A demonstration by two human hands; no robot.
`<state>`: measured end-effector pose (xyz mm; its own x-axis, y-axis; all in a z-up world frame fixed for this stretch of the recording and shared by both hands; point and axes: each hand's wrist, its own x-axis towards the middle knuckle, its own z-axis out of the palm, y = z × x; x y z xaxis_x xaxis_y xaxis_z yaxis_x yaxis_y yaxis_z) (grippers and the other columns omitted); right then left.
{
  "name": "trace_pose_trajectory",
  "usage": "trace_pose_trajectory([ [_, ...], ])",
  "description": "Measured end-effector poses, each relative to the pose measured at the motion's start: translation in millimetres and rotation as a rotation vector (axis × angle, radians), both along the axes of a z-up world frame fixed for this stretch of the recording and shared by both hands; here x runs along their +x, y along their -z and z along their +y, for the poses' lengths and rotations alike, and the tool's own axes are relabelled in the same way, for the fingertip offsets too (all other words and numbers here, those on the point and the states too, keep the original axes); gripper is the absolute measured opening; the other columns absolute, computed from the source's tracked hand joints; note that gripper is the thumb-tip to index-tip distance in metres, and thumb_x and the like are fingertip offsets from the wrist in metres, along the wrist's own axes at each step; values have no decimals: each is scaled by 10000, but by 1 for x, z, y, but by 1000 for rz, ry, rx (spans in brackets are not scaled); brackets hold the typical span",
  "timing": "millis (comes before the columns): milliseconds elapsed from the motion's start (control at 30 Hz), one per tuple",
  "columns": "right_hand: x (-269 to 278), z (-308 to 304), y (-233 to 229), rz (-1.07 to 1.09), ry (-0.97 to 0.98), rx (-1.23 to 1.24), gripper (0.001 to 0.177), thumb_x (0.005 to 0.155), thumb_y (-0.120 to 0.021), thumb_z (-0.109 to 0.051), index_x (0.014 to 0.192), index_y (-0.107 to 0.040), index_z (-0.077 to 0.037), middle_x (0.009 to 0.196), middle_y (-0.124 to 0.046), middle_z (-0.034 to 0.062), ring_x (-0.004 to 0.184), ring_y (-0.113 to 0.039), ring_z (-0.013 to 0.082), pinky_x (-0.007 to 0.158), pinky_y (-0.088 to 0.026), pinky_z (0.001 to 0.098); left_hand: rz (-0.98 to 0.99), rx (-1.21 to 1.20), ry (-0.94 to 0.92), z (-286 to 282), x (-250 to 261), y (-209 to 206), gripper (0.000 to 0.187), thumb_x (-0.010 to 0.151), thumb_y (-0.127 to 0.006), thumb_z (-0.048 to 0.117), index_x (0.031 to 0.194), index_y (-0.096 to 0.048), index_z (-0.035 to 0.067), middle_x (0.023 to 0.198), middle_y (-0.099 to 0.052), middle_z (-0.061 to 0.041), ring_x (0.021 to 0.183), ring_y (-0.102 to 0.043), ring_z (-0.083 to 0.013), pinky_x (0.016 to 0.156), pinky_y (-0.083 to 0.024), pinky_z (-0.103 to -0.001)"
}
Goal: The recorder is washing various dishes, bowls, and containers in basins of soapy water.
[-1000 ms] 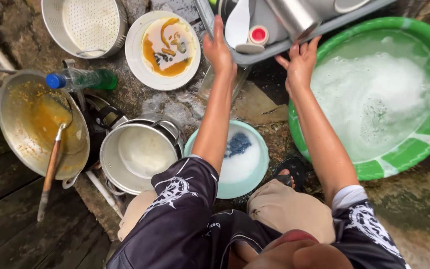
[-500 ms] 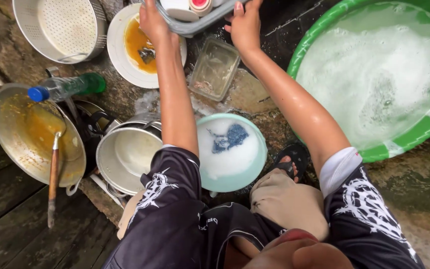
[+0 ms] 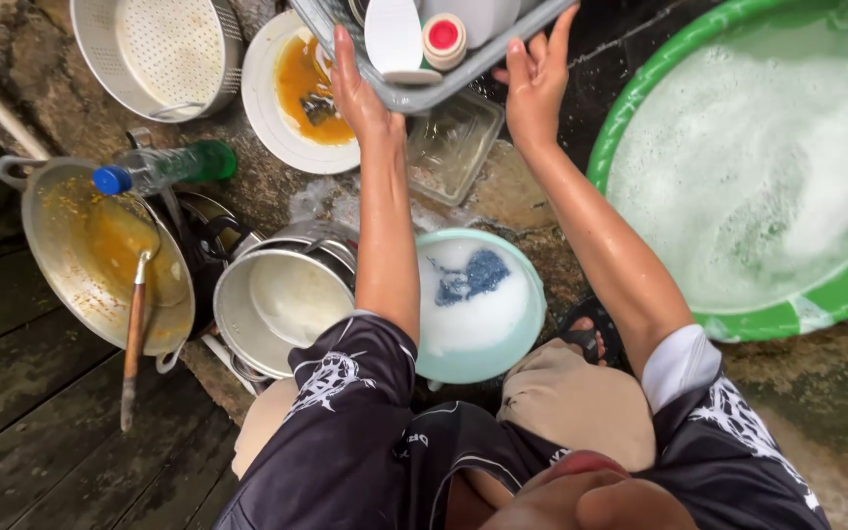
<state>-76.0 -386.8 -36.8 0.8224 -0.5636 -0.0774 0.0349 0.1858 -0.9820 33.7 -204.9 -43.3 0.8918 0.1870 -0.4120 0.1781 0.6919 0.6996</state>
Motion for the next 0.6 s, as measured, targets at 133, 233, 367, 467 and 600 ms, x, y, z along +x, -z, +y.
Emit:
trace_pose_trajectory([
  [133, 0, -3, -3, 42, -32, -51, 856, 1161, -556, -67, 1647, 144, -149, 1186, -705, 101, 1002, -700, 113, 800, -681, 278, 27, -18, -40, 0, 2, 7, 625, 918, -745, 301, 1423, -535, -2, 1353, -627, -119, 1198, -648, -263, 1004, -593, -453],
  [233, 4, -8, -22, 90, -58, 72, 880, 1146, -546, -81, 1632, 184, -152, 1240, -733, 105, 958, -700, 122, 737, -668, 283, 0, 24, 3, 4, 1, 28, 592, 1013, -760, 302, 1420, -532, -61, 1272, -622, -222, 1139, -640, -335, 988, -574, -508],
  [367, 19, -23, -39, 183, -32, 320, 917, 1045, -597, -77, 1574, 146, -166, 1119, -712, 107, 822, -696, 178, 675, -675, 338, 48, 343, 59, 0, 19, -17, 611, 933, -735, 381, 1381, -593, -10, 1339, -656, -138, 1171, -678, -218, 1000, -553, -376],
  [467, 32, -53, -19, 193, 8, 532, 560, 980, -671, -13, 1432, -340, -11, 1016, -659, 137, 829, -699, 239, 745, -680, 456, 153, 307, 89, 3, 39, -31, 538, 858, -728, 395, 1235, -600, 33, 1139, -697, -223, 953, -763, -294, 858, -655, -459],
  [600, 51, -65, -23, 249, -3, 451, 301, 996, -750, -56, 1060, -460, -6, 992, -649, 132, 790, -717, 249, 746, -696, 444, 31, 269, 83, 7, 51, 0, 453, 871, -778, 311, 1144, -654, -29, 1069, -719, -197, 917, -718, -267, 837, -598, -429],
])
